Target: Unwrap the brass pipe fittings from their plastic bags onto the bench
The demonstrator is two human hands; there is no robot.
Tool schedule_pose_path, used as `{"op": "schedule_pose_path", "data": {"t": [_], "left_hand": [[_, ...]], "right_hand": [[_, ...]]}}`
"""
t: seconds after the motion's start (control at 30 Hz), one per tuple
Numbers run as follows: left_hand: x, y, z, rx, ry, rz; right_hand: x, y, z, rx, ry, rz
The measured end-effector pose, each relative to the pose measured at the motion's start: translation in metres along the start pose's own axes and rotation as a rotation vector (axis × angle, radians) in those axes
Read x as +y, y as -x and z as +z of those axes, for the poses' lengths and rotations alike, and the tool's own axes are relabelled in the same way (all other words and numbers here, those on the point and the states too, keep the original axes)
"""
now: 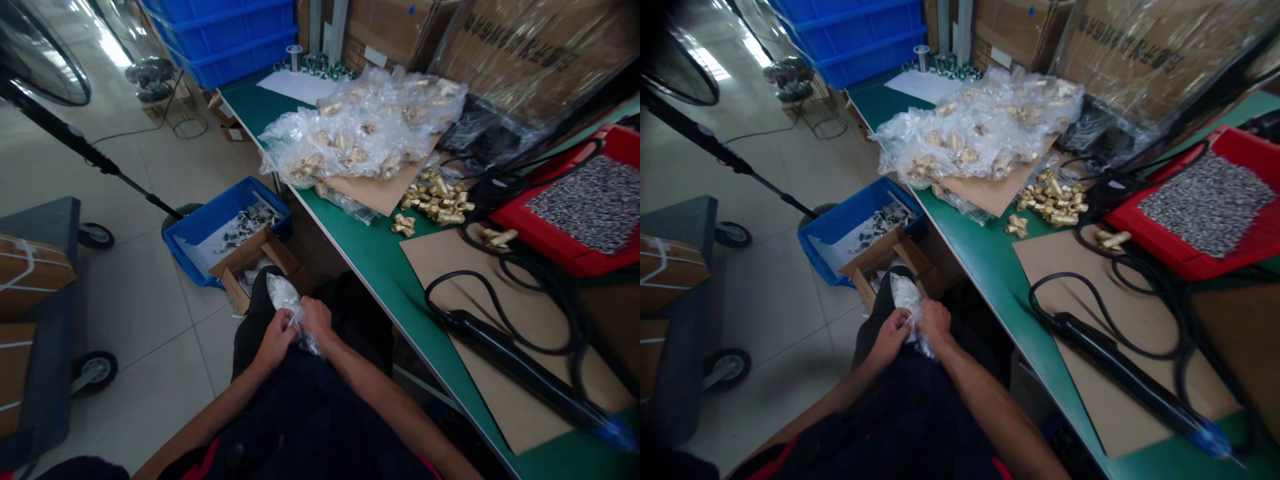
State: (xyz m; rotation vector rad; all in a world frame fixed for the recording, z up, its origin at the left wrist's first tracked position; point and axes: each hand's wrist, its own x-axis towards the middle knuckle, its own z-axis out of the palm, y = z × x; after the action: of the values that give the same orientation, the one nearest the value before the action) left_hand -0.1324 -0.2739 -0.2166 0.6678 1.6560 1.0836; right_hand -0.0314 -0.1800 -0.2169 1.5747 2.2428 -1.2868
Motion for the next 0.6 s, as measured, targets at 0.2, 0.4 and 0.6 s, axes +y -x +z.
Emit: {"op": "schedule_pose_path", "data": {"t": [0.2,0.4,0.6], "left_hand": [[-0.004,0.005,-0.013,-0.091,-0.002,-0.011],[-0.011,0.002,-0.024,0.126,-0.071,-0.011],[-0.008,-0.001,-0.025,0.116,-0.155,0.035]], "right_hand": [[-0.001,-0.003,-0.004,-0.116,-0.09,-0.078],[0.005,0.009,-0.008,-0.314,-0.409,-0.149],[0.01,-0.007,-0.003,-0.212,-0.516,0.006]]}}
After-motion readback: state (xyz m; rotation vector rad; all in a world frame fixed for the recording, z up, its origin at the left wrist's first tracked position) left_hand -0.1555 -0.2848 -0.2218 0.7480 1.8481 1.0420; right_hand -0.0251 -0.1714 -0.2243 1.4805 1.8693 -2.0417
